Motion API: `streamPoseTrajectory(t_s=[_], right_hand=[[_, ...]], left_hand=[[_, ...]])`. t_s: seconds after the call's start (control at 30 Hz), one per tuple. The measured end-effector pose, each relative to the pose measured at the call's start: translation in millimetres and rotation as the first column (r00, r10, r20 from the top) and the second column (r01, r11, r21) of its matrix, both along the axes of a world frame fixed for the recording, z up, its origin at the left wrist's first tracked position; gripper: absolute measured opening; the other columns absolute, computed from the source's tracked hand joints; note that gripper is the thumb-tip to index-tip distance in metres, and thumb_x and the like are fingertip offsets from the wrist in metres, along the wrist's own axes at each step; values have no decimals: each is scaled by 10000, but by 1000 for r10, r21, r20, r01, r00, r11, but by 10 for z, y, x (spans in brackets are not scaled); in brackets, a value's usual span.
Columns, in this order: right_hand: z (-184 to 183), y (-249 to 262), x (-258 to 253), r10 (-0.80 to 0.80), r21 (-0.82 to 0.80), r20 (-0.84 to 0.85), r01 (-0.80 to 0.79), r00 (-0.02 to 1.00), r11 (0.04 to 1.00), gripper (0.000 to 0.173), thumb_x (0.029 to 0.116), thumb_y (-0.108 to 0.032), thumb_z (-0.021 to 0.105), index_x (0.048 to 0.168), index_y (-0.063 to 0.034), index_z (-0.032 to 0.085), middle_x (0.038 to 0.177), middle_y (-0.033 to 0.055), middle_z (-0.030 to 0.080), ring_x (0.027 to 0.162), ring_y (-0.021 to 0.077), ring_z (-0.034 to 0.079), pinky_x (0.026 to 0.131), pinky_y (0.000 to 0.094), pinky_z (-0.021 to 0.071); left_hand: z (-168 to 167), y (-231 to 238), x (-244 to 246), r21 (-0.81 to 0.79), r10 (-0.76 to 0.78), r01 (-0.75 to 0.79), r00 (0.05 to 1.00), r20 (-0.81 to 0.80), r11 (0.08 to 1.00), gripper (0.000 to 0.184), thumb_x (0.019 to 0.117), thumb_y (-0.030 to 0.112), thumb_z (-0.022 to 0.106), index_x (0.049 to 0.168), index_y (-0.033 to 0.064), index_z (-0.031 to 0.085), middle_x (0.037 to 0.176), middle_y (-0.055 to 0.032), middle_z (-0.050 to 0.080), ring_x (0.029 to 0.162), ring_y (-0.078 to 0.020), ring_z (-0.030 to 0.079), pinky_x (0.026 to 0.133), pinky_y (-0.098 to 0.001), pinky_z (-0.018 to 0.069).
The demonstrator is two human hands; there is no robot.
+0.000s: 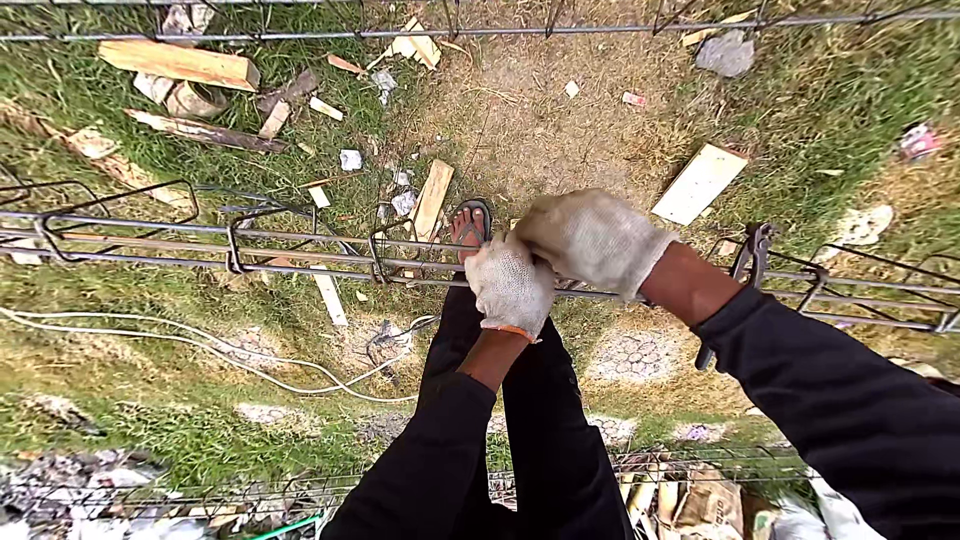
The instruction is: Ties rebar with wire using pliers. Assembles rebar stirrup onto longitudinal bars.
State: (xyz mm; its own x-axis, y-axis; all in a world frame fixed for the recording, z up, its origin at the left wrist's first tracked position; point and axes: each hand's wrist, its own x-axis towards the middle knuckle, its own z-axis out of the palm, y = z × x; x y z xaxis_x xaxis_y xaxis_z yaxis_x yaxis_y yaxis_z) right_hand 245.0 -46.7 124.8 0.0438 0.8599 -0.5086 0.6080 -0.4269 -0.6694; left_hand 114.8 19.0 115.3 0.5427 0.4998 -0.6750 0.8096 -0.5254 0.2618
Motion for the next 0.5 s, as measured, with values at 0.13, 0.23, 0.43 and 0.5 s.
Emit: streamPoseTrajectory(t_s=[0.13,0.23,0.43,0.5], right_hand=[[-82,-173,151,-386,-124,-212,367,898,922,497,940,-275,736,1405,-189,584,1084,25,729,854,147,715,797,415,619],[-197,-339,-40,-388,-239,-241,334,889,912,490,903,-270,757,1367,-183,626,1174,34,701,940,174,700,859,458,604],[-332,-377,-307,-571,-354,-127,501,811,790,220,923,-354,711,1091,-220,759,980,-19,751,905,152,714,848,506,589],[-371,-356,-364,-596,-278,-95,554,797,785,169,946,-323,691,1039,-211,775,978,-15,755,931,147,715,876,489,585]], left_hand=[[-69,225,-5,-247,13,-15,1000,-10,969,243,986,310,584,1032,130,741,929,-80,736,914,-278,711,821,-582,543],[-172,352,-32,-379,2,-17,999,-39,925,211,982,301,580,1040,197,754,943,-20,740,919,-210,708,819,-552,565],[-103,592,132,-558,-112,36,988,-103,829,224,1016,224,546,1081,171,753,961,-36,734,908,-193,699,828,-517,559],[-118,665,172,-598,-134,63,988,-75,799,223,1022,214,545,1076,161,754,941,-27,732,887,-168,696,821,-479,563]])
